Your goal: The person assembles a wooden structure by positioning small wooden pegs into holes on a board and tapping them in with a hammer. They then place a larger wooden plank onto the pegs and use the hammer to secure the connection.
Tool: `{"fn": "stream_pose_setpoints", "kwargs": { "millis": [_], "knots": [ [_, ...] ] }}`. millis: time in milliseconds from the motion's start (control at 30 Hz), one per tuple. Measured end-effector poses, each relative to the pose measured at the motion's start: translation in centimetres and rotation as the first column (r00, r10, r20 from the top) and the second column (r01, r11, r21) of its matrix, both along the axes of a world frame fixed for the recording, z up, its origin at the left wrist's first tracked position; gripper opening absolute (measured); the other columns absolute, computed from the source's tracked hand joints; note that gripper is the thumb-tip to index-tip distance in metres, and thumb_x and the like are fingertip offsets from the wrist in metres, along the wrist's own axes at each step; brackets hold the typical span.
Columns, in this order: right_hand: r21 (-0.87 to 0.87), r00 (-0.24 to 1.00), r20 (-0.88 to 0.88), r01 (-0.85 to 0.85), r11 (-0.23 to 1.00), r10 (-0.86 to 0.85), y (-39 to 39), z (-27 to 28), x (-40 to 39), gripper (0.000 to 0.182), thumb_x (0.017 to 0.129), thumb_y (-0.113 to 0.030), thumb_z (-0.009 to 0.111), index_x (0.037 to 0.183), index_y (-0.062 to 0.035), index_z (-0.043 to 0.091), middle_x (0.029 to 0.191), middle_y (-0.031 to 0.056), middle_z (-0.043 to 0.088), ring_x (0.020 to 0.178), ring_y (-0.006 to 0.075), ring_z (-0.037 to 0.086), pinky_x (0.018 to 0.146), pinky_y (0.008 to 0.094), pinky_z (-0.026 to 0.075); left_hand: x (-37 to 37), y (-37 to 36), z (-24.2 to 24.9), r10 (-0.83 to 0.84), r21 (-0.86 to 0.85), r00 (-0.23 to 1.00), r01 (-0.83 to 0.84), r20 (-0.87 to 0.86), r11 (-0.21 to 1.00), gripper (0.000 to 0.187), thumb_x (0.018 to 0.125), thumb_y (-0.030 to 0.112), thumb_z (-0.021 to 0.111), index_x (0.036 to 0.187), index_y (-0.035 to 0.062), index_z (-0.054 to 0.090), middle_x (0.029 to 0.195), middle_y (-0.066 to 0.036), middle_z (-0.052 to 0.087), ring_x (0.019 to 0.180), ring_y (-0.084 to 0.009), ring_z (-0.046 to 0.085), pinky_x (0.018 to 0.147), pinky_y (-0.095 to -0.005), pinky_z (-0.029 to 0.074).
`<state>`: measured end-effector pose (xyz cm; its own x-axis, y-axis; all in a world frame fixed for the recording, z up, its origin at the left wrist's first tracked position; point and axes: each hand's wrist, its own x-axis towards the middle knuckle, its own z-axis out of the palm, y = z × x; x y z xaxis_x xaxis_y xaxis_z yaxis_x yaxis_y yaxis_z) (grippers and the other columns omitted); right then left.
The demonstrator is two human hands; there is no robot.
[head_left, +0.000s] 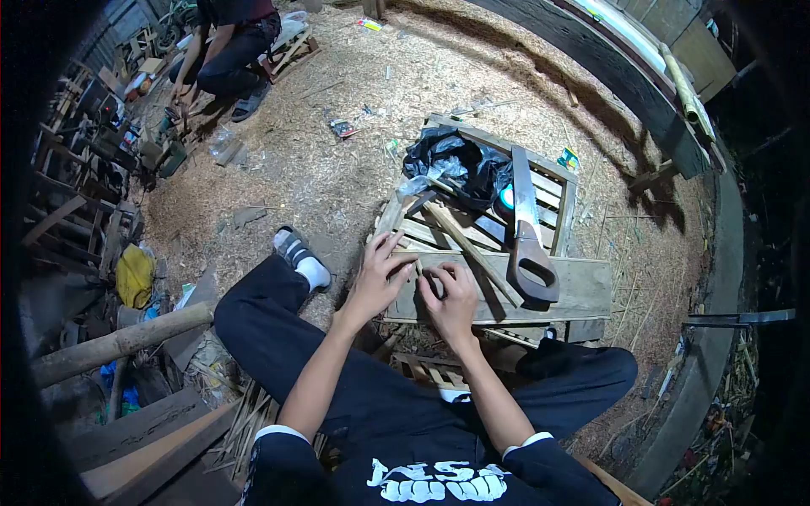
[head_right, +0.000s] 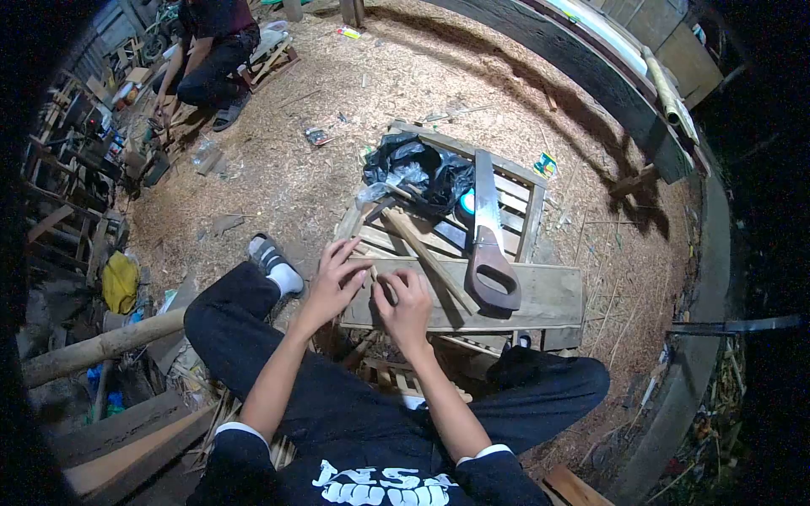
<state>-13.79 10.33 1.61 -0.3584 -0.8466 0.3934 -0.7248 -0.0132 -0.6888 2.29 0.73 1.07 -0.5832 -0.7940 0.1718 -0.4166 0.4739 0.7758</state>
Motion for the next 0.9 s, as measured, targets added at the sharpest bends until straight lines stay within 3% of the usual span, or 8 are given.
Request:
{"fn": "stream_pose_setpoints", "kwargs": {
  "millis": [200, 400, 633, 900],
  "knots": [
    [-0.001, 0.999, 0.031, 0.032, 0.999, -0.032, -0.1, -0.2, 0.2, 0.017, 0.081, -0.014, 0.084, 0.096, -0.0076, 0.078, 0.098, 0.0103, 0.068, 0.092, 0.0318, 0.065, 0.079, 0.0428, 0.053, -0.8, -0.8, -1.0, 0.056, 0.038, 0.997, -0.054, -0.050, 0.998, 0.021, 0.094, 0.017, 0.076, 0.113, 0.0085, 0.080, 0.159, -0.017, 0.053, 0.153, -0.0404, 0.033, 0.126, -0.0500, 0.029],
    [0.000, 0.998, 0.037, 0.045, 0.999, -0.045, 0.0, -0.3, 0.2, 0.018, 0.078, -0.013, 0.087, 0.092, -0.0064, 0.078, 0.097, 0.0094, 0.070, 0.090, 0.0294, 0.066, 0.077, 0.0404, 0.052, -1.2, -1.0, -1.0, 0.041, 0.025, 0.999, -0.040, -0.020, 0.999, 0.015, 0.089, 0.016, 0.080, 0.098, 0.0045, 0.074, 0.153, -0.023, 0.057, 0.153, -0.0440, 0.032, 0.124, -0.0531, 0.030],
    [0.024, 0.999, 0.040, 0.019, 1.000, -0.019, 0.0, -0.1, 0.0, 0.019, 0.080, -0.015, 0.086, 0.095, -0.0061, 0.078, 0.097, 0.0097, 0.068, 0.089, 0.0306, 0.064, 0.077, 0.0414, 0.052, -1.8, -0.8, -0.9, 0.097, 0.076, 0.993, -0.092, -0.069, 0.993, 0.018, 0.088, 0.019, 0.082, 0.096, 0.0042, 0.075, 0.158, -0.023, 0.052, 0.154, -0.0437, 0.030, 0.125, -0.0525, 0.029],
    [0.010, 1.000, -0.022, 0.011, 1.000, -0.010, 0.4, -0.5, 0.1, 0.016, 0.088, -0.012, 0.081, 0.102, -0.0042, 0.078, 0.099, 0.0124, 0.068, 0.087, 0.0313, 0.064, 0.075, 0.0428, 0.051, -0.7, -0.9, -0.8, 0.098, 0.117, 0.994, -0.092, -0.051, 0.989, 0.023, 0.093, 0.026, 0.081, 0.109, 0.0098, 0.082, 0.164, -0.018, 0.047, 0.154, -0.0404, 0.031, 0.126, -0.0508, 0.029]
  ]
}}
